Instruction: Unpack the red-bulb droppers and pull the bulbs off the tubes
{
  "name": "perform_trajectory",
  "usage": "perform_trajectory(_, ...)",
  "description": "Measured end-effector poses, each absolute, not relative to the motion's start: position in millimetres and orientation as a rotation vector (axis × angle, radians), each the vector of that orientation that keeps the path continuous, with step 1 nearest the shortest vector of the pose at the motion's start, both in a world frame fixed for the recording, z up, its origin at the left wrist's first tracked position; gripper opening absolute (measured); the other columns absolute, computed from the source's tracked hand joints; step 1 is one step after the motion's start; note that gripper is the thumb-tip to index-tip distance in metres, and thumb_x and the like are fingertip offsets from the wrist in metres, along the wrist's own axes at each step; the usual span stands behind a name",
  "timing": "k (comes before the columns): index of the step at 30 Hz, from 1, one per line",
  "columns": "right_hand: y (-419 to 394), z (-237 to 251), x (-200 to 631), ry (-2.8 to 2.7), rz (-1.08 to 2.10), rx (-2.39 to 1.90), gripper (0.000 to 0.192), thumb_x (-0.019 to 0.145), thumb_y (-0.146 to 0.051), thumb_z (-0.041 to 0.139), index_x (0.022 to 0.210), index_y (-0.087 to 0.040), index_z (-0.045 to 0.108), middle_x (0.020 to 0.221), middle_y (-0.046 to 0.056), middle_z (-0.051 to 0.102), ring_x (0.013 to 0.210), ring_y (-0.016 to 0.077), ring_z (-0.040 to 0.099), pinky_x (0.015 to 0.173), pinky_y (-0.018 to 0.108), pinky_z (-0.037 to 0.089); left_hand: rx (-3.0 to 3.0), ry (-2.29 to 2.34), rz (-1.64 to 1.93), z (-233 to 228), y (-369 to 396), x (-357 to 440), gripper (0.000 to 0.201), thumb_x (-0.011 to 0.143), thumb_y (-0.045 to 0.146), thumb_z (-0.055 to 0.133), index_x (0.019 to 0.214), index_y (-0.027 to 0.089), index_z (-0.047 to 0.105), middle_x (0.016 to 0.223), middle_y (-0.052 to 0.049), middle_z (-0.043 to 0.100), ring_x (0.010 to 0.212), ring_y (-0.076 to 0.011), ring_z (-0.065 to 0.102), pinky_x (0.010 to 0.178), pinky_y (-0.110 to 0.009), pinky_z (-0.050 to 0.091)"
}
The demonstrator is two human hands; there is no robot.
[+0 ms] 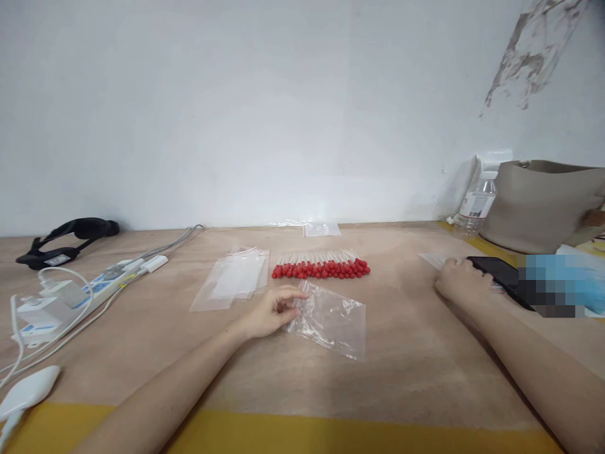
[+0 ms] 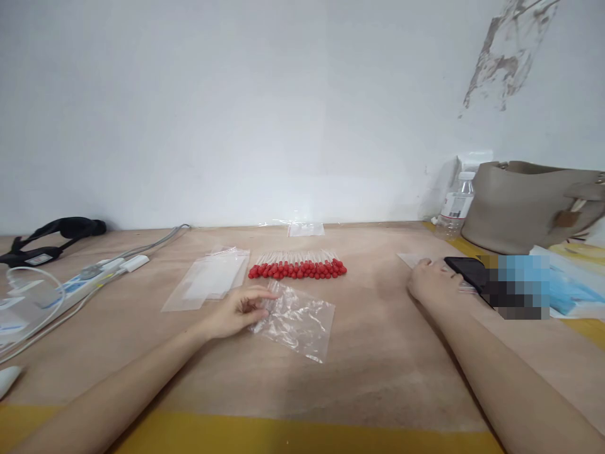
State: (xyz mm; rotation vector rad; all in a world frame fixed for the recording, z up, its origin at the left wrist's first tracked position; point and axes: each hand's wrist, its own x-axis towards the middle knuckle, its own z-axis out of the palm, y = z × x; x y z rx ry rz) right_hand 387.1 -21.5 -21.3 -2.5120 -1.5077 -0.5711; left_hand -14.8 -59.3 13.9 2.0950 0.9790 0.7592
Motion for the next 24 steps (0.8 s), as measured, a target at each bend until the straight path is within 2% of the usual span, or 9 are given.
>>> perform_trajectory(4,-17,-20,398,-1.646,-0.365,-2.536,0.024,0.075,-0.008,0.041,0.089,-0.006,0.060,0.085,0.020,0.060,0.080,0.0294,0.059,0.064,0.035,0.040,1.794,1.269,1.111,40,-43,-45,0.040,0.070,0.034,0.058,0.106,0.015,0.056,0.063,0.001,0.056,0.050,-0.0082,0.047,0.049,-0.019,0.037)
perform_trajectory(8,-18,-12,395,-1.673,-0.356,-2.524,0.020,0.074,-0.009,0.043,0.082,-0.010,0.062,0.082,0.019,0.061,0.075,0.0286,0.060,0.056,0.033,0.040,1.453,1.681,1.592,48,-19,-92,0.047,0.060,0.031,0.062,0.103,0.015,0.054,0.077,-0.002,0.060,0.065,-0.0134,0.059,0.059,-0.022,0.045)
perform_trajectory(10,-18,-8,395,-1.614,-0.407,-2.511,0.020,0.074,-0.010,0.044,0.082,-0.010,0.062,0.080,0.019,0.060,0.072,0.0292,0.059,0.053,0.033,0.038,1.452,1.956,1.435,46,-12,-111,0.050,0.060,0.029,0.060,0.106,0.014,0.051,0.076,-0.003,0.061,0.064,-0.0155,0.060,0.059,-0.024,0.046)
perform_trajectory(13,-18,0,397,-1.509,-0.544,-2.330,0.021,0.076,-0.015,0.044,0.083,-0.013,0.063,0.079,0.019,0.061,0.067,0.0264,0.058,0.051,0.033,0.034,1.615,2.281,0.758,49,-13,-126,0.049,0.060,0.038,0.059,0.102,0.013,0.054,0.069,-0.005,0.064,0.066,-0.0222,0.062,0.060,-0.029,0.045)
perform_trajectory(15,-19,8,394,-1.416,-0.632,-2.149,0.022,0.079,-0.020,0.044,0.086,-0.015,0.064,0.082,0.019,0.062,0.067,0.0251,0.058,0.051,0.032,0.033,1.720,2.373,0.392,56,-18,-128,0.051,0.061,0.047,0.058,0.100,0.014,0.057,0.081,-0.010,0.066,0.076,-0.0275,0.062,0.065,-0.032,0.045)
perform_trajectory(17,-23,17,381,-1.348,-0.721,-1.940,0.024,0.079,-0.023,0.044,0.093,-0.016,0.063,0.087,0.017,0.063,0.072,0.0251,0.059,0.052,0.031,0.036,1.814,2.448,0.221,64,-24,-126,0.055,0.063,0.053,0.054,0.104,0.016,0.058,0.097,-0.013,0.064,0.090,-0.0313,0.058,0.073,-0.035,0.043)
perform_trajectory(20,-40,26,343,-1.436,-0.810,-1.533,0.028,0.078,-0.019,0.043,0.098,-0.015,0.062,0.091,0.011,0.066,0.078,0.0220,0.059,0.061,0.029,0.042,1.932,2.582,0.231,73,-31,-116,0.053,0.072,0.055,0.044,0.108,0.018,0.057,0.102,-0.013,0.063,0.097,-0.0331,0.055,0.076,-0.038,0.041)
perform_trajectory(22,-58,24,309,-1.628,-0.696,-1.315,0.027,0.079,-0.018,0.043,0.099,-0.018,0.061,0.096,0.006,0.066,0.076,0.0175,0.060,0.069,0.028,0.045,2.018,2.628,0.433,74,-35,-104,0.047,0.077,0.053,0.039,0.104,0.019,0.058,0.091,-0.012,0.065,0.091,-0.0316,0.057,0.072,-0.037,0.042)
perform_trajectory(24,-77,15,277,-1.859,-0.509,-1.178,0.031,0.080,-0.016,0.041,0.105,-0.021,0.058,0.104,0.004,0.063,0.086,0.0166,0.059,0.078,0.028,0.045,2.155,2.510,0.746,70,-40,-88,0.042,0.080,0.051,0.037,0.101,0.021,0.058,0.076,-0.007,0.064,0.080,-0.0268,0.059,0.068,-0.033,0.042)
